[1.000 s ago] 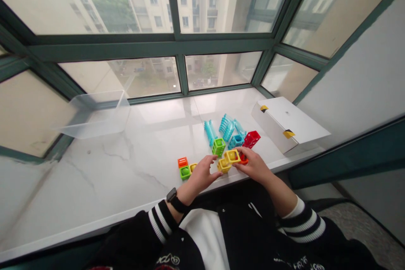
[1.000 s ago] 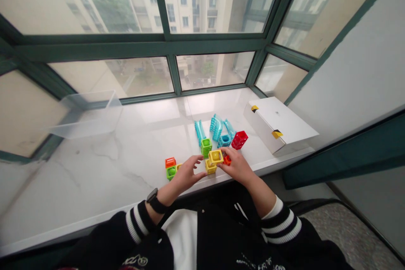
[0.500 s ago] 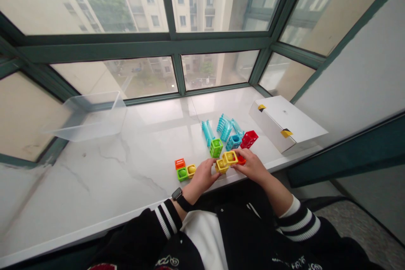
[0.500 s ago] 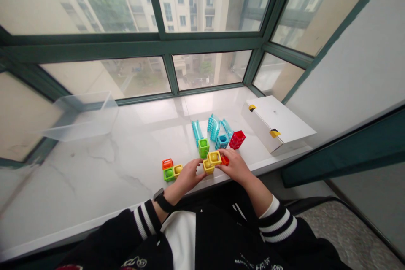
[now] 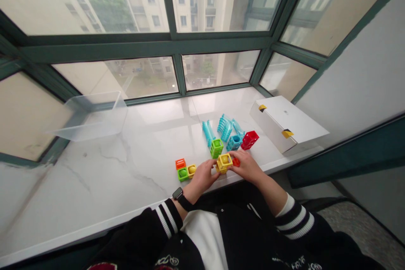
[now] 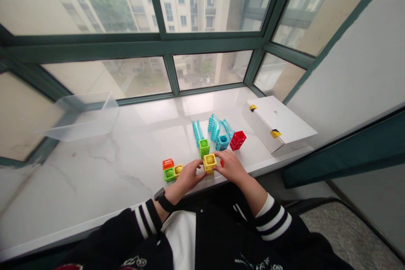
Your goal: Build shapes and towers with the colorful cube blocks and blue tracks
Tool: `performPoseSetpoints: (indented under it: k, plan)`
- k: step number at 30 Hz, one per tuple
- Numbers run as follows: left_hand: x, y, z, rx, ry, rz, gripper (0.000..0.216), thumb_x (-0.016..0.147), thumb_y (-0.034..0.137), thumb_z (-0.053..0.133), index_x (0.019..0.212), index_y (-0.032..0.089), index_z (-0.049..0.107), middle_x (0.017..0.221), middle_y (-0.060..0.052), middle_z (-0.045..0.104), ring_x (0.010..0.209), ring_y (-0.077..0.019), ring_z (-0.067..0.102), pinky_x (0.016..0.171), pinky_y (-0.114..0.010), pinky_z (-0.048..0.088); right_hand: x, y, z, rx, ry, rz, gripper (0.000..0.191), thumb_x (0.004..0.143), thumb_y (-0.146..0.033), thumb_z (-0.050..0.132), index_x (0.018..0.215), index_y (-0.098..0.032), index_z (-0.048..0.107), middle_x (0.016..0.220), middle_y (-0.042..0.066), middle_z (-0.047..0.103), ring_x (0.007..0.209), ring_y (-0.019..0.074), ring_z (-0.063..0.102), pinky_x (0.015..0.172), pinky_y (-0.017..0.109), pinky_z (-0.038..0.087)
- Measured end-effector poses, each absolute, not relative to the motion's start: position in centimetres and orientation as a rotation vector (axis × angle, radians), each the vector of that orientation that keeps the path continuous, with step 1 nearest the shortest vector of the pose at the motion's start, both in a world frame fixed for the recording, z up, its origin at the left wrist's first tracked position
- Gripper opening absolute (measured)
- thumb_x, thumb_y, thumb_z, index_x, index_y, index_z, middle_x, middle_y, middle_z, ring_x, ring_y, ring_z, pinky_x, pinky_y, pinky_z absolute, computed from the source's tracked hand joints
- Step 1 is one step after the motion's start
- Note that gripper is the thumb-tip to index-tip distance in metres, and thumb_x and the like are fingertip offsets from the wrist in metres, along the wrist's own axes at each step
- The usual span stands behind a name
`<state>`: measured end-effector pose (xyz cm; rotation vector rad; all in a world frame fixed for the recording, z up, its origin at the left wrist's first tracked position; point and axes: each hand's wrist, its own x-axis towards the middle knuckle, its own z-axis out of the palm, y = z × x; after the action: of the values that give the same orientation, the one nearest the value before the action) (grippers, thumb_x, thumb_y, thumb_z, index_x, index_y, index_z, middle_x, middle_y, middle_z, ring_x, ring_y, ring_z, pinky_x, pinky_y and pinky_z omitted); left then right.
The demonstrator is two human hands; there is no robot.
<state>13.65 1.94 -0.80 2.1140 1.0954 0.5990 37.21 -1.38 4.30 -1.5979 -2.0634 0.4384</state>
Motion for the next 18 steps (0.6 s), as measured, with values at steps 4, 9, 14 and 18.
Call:
performPoseSetpoints:
  k: [4, 9, 14, 18]
  plan:
    - [13.73, 1.83, -0.44, 2.121, 1.117, 0.571, 0.036, 0.085, 0.024, 0.077, 0.12, 0.021, 0.068, 0.114, -0.007, 0.077, 0.097, -0.0236, 0.073, 0.089, -0.036, 0.057, 36.99, -1.26, 3.83, -1.633, -2.092, 0.435, 0.046, 0.081, -0.023, 0.084, 0.125, -0.025, 0.069, 0.118, 0.008, 0.076, 0.11, 0.0313, 0.067, 0.1, 0.048, 0.048]
    - [13.77, 1.74, -0.27, 2.139, 1.119, 0.554, 0.037, 0.086, 0.024, 0.076, 0.121, 0.022, 0.067, 0.114, -0.007, 0.076, 0.096, -0.0232, 0.073, 0.087, -0.035, 0.057, 37.14, -1.19, 3.56, -1.647, -2.119, 0.44, 0.044, 0.082, -0.026, 0.083, 0.124, -0.024, 0.07, 0.119, 0.009, 0.076, 0.11, 0.0314, 0.067, 0.099, 0.048, 0.048]
    - [13.75, 1.67, -0.41, 2.151, 1.119, 0.566, 0.037, 0.087, 0.026, 0.075, 0.123, 0.021, 0.067, 0.114, -0.008, 0.076, 0.097, -0.0242, 0.073, 0.089, -0.037, 0.056, 37.2, -1.14, 3.35, -1.64, -2.143, 0.43, 0.045, 0.083, -0.028, 0.082, 0.126, -0.025, 0.069, 0.12, 0.009, 0.076, 0.111, 0.0313, 0.067, 0.098, 0.047, 0.048]
    - [13.79, 1.61, -0.46, 2.169, 1.118, 0.577, 0.037, 0.087, 0.025, 0.075, 0.122, 0.021, 0.067, 0.112, -0.008, 0.076, 0.096, -0.0239, 0.072, 0.088, -0.036, 0.056, 37.16, -1.17, 3.41, -1.642, -2.171, 0.428, 0.047, 0.084, -0.029, 0.083, 0.128, -0.025, 0.067, 0.123, 0.009, 0.076, 0.113, 0.0323, 0.067, 0.098, 0.048, 0.047]
